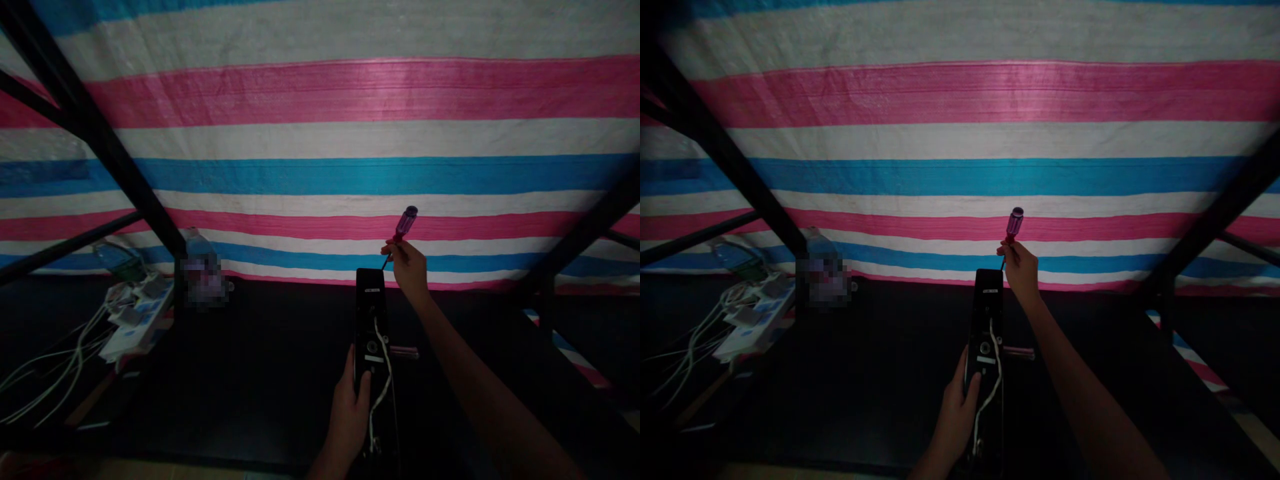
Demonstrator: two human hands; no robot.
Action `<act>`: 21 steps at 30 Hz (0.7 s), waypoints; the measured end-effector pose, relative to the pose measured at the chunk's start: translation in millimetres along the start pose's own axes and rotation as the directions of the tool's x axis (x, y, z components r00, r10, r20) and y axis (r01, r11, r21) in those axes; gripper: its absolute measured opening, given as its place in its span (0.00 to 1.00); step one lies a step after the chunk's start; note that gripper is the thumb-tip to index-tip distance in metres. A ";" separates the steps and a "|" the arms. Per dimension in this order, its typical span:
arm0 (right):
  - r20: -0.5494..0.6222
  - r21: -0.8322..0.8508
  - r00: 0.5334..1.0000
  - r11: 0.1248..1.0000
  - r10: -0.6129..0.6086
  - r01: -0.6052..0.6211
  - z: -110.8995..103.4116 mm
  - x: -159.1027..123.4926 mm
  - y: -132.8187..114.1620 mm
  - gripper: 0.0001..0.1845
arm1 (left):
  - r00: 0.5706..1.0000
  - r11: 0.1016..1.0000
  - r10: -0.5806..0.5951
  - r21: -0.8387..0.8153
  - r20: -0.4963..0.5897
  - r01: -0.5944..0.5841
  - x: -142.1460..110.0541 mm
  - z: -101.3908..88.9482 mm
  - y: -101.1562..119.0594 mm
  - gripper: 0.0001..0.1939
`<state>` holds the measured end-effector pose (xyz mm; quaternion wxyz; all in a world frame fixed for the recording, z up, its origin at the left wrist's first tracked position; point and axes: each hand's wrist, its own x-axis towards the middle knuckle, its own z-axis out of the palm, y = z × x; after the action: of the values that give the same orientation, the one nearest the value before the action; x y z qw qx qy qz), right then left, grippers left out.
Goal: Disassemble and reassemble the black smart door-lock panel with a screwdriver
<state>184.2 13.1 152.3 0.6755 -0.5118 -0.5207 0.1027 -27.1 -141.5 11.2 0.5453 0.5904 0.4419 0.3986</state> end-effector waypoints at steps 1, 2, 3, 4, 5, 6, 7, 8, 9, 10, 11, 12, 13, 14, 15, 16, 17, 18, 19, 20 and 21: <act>-0.011 0.009 1.000 1.000 -0.001 0.001 -2.0 -0.3 -1.9 0.15 | 1.000 1.000 -0.002 -0.005 -0.001 0.002 0.1 -0.1 -0.3 0.32; -0.025 0.019 1.000 1.000 -0.004 0.004 -4.3 -0.5 -4.2 0.15 | 1.000 1.000 -0.005 -0.009 -0.001 0.005 0.1 -0.1 -0.5 0.32; -0.040 0.030 0.999 1.000 -0.006 0.008 -6.8 -0.4 -7.0 0.15 | 1.000 1.000 -0.010 -0.012 0.001 0.010 0.0 -0.2 -0.4 0.32; -0.052 0.040 0.999 0.999 -0.009 0.011 -9.3 -0.1 -9.9 0.14 | 1.000 1.000 -0.014 -0.013 0.003 0.014 -0.2 -0.3 -0.2 0.32; -0.063 0.050 0.998 0.999 -0.009 0.013 -11.7 0.4 -13.0 0.14 | 1.000 1.000 -0.016 -0.011 0.005 0.016 -0.4 -0.3 0.2 0.32; -0.074 0.059 0.997 0.998 -0.008 0.013 -13.7 1.2 -16.0 0.13 | 1.000 1.000 -0.016 -0.010 0.006 0.016 -0.8 -0.1 0.6 0.32; -0.082 0.069 0.997 0.998 -0.005 0.011 -15.4 2.1 -18.8 0.13 | 1.000 1.000 -0.013 -0.010 0.007 0.013 -1.1 0.2 1.0 0.32; -0.087 0.079 0.996 0.997 -0.001 0.008 -16.8 2.8 -21.7 0.13 | 1.000 1.000 -0.008 -0.012 0.009 0.008 -1.5 0.6 1.2 0.32; -0.091 0.091 0.996 0.996 0.005 0.004 -17.8 3.0 -24.6 0.13 | 1.000 1.000 -0.004 -0.012 0.011 0.004 -1.8 1.1 1.2 0.32; -0.093 0.108 0.996 0.994 0.012 -0.001 -18.6 2.5 -27.8 0.12 | 1.000 1.000 -0.002 -0.012 0.010 0.003 -2.0 1.6 1.0 0.31; -0.095 0.132 0.995 0.991 0.020 -0.008 -19.2 0.8 -31.5 0.12 | 1.000 1.000 -0.001 -0.005 0.003 0.001 -2.1 1.8 0.9 0.31; -0.094 0.168 0.995 0.986 0.034 -0.017 -19.9 -2.3 -35.9 0.12 | 1.000 1.000 0.005 0.008 -0.015 -0.005 -1.9 1.6 1.1 0.31; -0.091 0.215 0.994 0.976 0.055 -0.035 -20.6 -7.2 -41.0 0.12 | 0.999 1.000 0.016 0.027 -0.045 -0.015 -1.5 0.7 1.9 0.30; -0.083 0.268 0.993 0.961 0.088 -0.063 -21.5 -14.0 -46.8 0.11 | 0.996 0.999 0.033 0.046 -0.087 -0.029 -0.8 -1.1 3.9 0.30; -0.069 0.331 0.988 0.938 0.135 -0.104 -22.6 -22.7 -53.1 0.10 | 0.989 0.997 0.052 0.059 -0.137 -0.044 0.1 -3.8 7.4 0.30; -0.048 0.392 0.980 0.906 0.195 -0.161 -24.0 -33.2 -59.5 0.09 | 0.980 0.997 0.067 0.061 -0.186 -0.057 1.0 -7.6 12.6 0.30; -0.011 0.441 0.967 0.869 0.253 -0.222 -25.7 -45.0 -65.8 0.09 | 0.972 0.997 0.069 0.046 -0.224 -0.060 1.9 -12.4 19.6 0.31; 0.018 0.483 0.955 0.834 0.295 -0.267 -27.5 -57.8 -71.5 0.08 | 0.967 0.999 0.054 0.011 -0.250 -0.053 2.7 -17.9 28.2 0.31; 0.064 0.506 0.941 0.802 0.332 -0.318 -29.4 -70.9 -76.4 0.08 | 0.973 0.998 0.023 -0.044 -0.232 -0.034 3.3 -23.9 37.8 0.31; 0.093 0.518 0.923 0.774 0.373 -0.365 -31.2 -83.9 -80.3 0.07 | 0.984 0.995 -0.024 -0.102 -0.175 0.006 3.7 -29.9 48.0 0.30; 0.106 0.523 0.901 0.747 0.420 -0.410 -32.8 -96.3 -83.2 0.08 | 0.991 0.989 -0.065 -0.141 -0.116 0.048 3.8 -35.6 57.9 0.30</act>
<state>135.9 -108.6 163.3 0.7555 -0.4074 -0.3383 0.3859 -54.8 -128.4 72.0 0.5684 0.5134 0.4618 0.4472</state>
